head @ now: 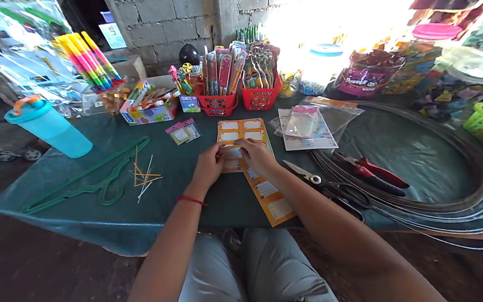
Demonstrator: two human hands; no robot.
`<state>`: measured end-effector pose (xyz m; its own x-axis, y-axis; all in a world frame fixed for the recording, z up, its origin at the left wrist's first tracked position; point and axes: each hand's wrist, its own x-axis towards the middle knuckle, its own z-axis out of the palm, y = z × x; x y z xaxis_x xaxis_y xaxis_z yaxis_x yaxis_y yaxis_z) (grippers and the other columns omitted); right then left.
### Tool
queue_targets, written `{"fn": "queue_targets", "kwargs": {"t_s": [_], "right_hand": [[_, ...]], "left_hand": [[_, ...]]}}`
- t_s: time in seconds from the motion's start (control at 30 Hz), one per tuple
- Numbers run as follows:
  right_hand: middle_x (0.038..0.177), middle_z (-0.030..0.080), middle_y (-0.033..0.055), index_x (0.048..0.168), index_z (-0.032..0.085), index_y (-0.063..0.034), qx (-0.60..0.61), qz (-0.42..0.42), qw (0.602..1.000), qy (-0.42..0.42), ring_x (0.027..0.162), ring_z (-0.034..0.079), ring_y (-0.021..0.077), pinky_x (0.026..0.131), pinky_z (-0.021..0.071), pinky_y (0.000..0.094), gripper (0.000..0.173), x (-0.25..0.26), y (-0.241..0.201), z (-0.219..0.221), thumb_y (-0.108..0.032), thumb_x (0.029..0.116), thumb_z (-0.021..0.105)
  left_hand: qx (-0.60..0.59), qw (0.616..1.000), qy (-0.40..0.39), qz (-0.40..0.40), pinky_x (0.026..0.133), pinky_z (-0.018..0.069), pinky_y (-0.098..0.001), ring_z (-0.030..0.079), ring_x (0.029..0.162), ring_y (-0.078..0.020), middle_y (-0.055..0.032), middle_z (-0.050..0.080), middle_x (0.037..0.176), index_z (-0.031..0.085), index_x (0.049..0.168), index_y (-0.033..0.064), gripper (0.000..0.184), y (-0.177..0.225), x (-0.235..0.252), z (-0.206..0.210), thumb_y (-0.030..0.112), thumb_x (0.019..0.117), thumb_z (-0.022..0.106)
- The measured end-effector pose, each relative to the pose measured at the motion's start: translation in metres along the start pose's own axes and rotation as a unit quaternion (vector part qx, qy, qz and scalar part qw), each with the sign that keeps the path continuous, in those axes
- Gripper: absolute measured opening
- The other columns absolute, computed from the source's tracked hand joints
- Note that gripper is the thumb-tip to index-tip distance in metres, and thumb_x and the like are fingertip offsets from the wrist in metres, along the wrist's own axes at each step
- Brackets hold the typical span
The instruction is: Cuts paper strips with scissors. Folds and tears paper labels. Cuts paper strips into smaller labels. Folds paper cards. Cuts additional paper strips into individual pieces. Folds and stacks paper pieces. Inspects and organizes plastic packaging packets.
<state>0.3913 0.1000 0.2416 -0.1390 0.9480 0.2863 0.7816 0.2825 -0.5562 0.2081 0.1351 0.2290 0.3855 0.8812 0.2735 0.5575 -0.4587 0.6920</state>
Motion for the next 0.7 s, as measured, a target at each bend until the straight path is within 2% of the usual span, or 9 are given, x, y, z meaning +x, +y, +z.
{"fn": "queue_targets", "kwargs": {"t_s": [0.07, 0.17, 0.23, 0.33, 0.47, 0.6, 0.7], "right_hand": [[0.122, 0.066, 0.0219, 0.137, 0.062, -0.0073, -0.008, 0.0, 1.0, -0.016, 0.107, 0.067, 0.0369, 0.094, 0.053, 0.0507, 0.034, -0.0002, -0.0003, 0.0004, -0.005, 0.1058, 0.049], [0.121, 0.066, 0.023, 0.137, 0.062, -0.0054, -0.006, -0.017, 1.0, -0.008, 0.107, 0.068, 0.0377, 0.094, 0.0532, 0.0508, 0.034, -0.0004, 0.0016, 0.001, -0.004, 0.105, 0.049], [0.117, 0.067, 0.0231, 0.139, 0.059, -0.0029, 0.01, -0.018, 1.0, 0.007, 0.1, 0.069, 0.0372, 0.091, 0.0545, 0.051, 0.036, -0.0006, 0.0022, 0.0013, -0.004, 0.1042, 0.051], [0.109, 0.069, 0.0233, 0.141, 0.054, 0.0007, 0.02, 0.01, 1.0, 0.016, 0.093, 0.07, 0.0366, 0.086, 0.0555, 0.0509, 0.038, -0.0004, -0.0003, 0.0004, -0.003, 0.1037, 0.053], [0.114, 0.069, 0.0226, 0.143, 0.052, -0.0023, -0.014, 0.04, 0.999, -0.033, 0.099, 0.07, 0.0376, 0.09, 0.054, 0.053, 0.039, 0.0, -0.0034, -0.0016, -0.004, 0.1045, 0.052], [0.117, 0.069, 0.0221, 0.138, 0.058, -0.002, -0.013, 0.02, 0.999, -0.022, 0.1, 0.07, 0.0386, 0.09, 0.0542, 0.0537, 0.035, -0.0011, -0.0011, 0.0, -0.001, 0.1031, 0.052], [0.115, 0.07, 0.0209, 0.137, 0.059, -0.0039, -0.011, 0.027, 0.999, -0.024, 0.099, 0.07, 0.0379, 0.089, 0.0544, 0.0546, 0.034, -0.0005, -0.0005, -0.0004, -0.003, 0.1037, 0.053]], "left_hand": [[0.018, 0.999, -0.001, 0.029, 0.09, 0.0543, -0.0447, 0.069, 0.099, -0.0272, -0.0171, 0.067, 0.127, 0.06, 0.141, 0.0055, 0.039, -0.0009, -0.001, 0.0009, 0.005, 0.1018, 0.056], [0.028, 0.998, 0.019, 0.06, 0.091, 0.0546, -0.0453, 0.069, 0.1, -0.0285, -0.0176, 0.069, 0.122, 0.063, 0.139, 0.0061, 0.037, -0.0016, -0.0017, 0.0021, 0.005, 0.1022, 0.056], [0.026, 0.997, 0.024, 0.062, 0.093, 0.0548, -0.0463, 0.071, 0.102, -0.0286, -0.0171, 0.07, 0.123, 0.063, 0.138, 0.0047, 0.037, -0.0021, -0.0016, 0.0015, 0.004, 0.1022, 0.056], [0.024, 0.999, 0.016, 0.043, 0.086, 0.0561, -0.045, 0.07, 0.093, -0.0272, -0.0172, 0.07, 0.122, 0.06, 0.14, 0.0031, 0.039, -0.0019, -0.001, 0.0017, 0.005, 0.1017, 0.057], [0.028, 0.998, 0.011, 0.047, 0.088, 0.0555, -0.0467, 0.07, 0.095, -0.0286, -0.0184, 0.07, 0.117, 0.064, 0.131, -0.0006, 0.031, -0.0006, -0.0022, 0.0022, 0.007, 0.1018, 0.058], [0.033, 0.998, 0.003, 0.047, 0.088, 0.0551, -0.0482, 0.07, 0.094, -0.0302, -0.0202, 0.071, 0.112, 0.064, 0.129, -0.0019, 0.028, -0.0003, -0.0025, 0.0013, 0.006, 0.1023, 0.057], [0.057, 0.998, -0.002, 0.025, 0.089, 0.054, -0.0527, 0.07, 0.097, -0.0329, -0.0191, 0.071, 0.112, 0.065, 0.129, 0.001, 0.028, 0.0028, -0.0027, -0.0003, 0.008, 0.1032, 0.057]]}}
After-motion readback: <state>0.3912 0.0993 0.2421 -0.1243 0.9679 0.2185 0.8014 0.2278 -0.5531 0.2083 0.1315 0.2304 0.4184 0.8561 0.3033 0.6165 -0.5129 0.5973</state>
